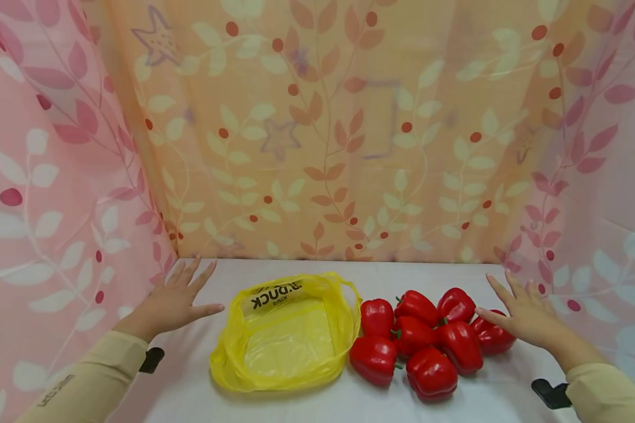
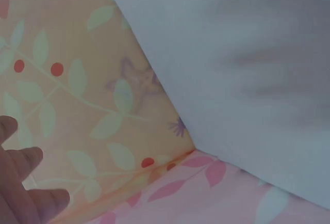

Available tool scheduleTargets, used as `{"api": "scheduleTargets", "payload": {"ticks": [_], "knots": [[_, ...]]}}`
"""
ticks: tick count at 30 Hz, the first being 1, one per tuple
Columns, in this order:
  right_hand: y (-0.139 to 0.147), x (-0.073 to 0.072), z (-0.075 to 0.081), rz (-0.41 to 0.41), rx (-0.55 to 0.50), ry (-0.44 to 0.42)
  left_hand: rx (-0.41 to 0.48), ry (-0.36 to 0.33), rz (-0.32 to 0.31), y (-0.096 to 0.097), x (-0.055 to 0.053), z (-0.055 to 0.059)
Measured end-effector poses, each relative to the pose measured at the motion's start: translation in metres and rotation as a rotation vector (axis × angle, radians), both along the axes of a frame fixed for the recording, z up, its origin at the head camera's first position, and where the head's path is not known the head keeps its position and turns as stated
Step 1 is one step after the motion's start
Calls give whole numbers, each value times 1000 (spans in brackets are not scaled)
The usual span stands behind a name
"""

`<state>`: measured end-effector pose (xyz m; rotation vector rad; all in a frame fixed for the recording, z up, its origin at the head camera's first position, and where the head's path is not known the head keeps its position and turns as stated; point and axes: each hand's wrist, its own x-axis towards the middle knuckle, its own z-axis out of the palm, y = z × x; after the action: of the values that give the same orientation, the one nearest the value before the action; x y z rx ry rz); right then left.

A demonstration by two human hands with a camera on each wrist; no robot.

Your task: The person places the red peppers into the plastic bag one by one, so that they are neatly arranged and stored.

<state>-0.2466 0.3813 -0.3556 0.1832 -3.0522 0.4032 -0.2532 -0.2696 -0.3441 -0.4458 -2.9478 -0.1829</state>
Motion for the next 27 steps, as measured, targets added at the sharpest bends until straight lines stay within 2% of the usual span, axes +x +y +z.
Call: {"api": "scheduleTargets", "payload": {"ticks": [6, 13, 27], "knots": [[4, -4, -1, 26, -42, 22, 97, -13, -55, 1, -3, -6], [6, -6, -1, 38, -141, -3, 226, -97, -33, 2, -3, -11], [16, 0, -10, 14, -237, -13, 466, -150, -63, 6, -4, -20]]}}
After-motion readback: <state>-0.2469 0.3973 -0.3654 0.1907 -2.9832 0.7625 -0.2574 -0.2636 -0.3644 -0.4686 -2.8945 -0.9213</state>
